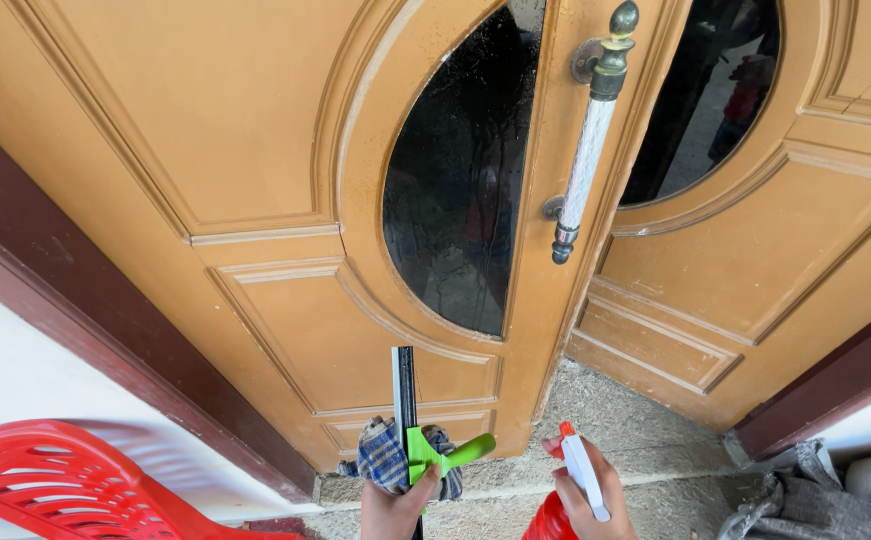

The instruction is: The person sprays a cleaning solution onto the oval glass panels of a double door, wipes the glass with a cloth, and uses a squeegee to remove the liquid. The person repeats this process on both glass panels.

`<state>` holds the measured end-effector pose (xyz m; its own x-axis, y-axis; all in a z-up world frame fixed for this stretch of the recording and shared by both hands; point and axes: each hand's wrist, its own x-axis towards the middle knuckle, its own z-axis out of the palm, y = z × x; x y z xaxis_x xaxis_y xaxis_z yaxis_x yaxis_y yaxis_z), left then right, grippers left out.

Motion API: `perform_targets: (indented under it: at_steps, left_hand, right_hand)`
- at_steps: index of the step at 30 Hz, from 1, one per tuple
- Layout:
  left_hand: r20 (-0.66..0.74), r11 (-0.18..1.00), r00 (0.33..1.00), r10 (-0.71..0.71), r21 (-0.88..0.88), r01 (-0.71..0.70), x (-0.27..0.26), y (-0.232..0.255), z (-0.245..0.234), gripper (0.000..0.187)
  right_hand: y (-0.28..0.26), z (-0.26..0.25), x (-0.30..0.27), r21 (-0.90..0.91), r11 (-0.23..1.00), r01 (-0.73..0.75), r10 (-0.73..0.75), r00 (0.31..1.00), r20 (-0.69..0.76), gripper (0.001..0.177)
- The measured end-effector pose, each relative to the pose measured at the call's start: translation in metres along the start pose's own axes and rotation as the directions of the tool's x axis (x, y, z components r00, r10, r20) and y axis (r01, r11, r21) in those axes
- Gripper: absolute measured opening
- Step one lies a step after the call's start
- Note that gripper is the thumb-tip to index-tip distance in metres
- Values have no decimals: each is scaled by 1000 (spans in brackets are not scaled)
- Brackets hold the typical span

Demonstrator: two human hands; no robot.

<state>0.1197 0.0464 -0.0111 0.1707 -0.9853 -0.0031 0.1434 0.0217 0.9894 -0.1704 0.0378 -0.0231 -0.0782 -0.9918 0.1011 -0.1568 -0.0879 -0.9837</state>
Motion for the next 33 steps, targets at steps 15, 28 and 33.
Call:
perform_targets:
  at_steps: [15,28,33]
  left_hand:
    - [-341,990,930,-136,-6,142,-15,17,111,15]
    - [-410,998,912,-31,42,53,-38,32,158,27]
    - [-347,994,933,96,-13,-107,-42,35,157,29]
  right_hand:
    - [28,-92,88,-115,990,82,-24,900,436,47]
    - [11,-114,133,53,984,168,-165,768,619,41]
    - [-16,-95,144,175,951,256,-310,741,596,47]
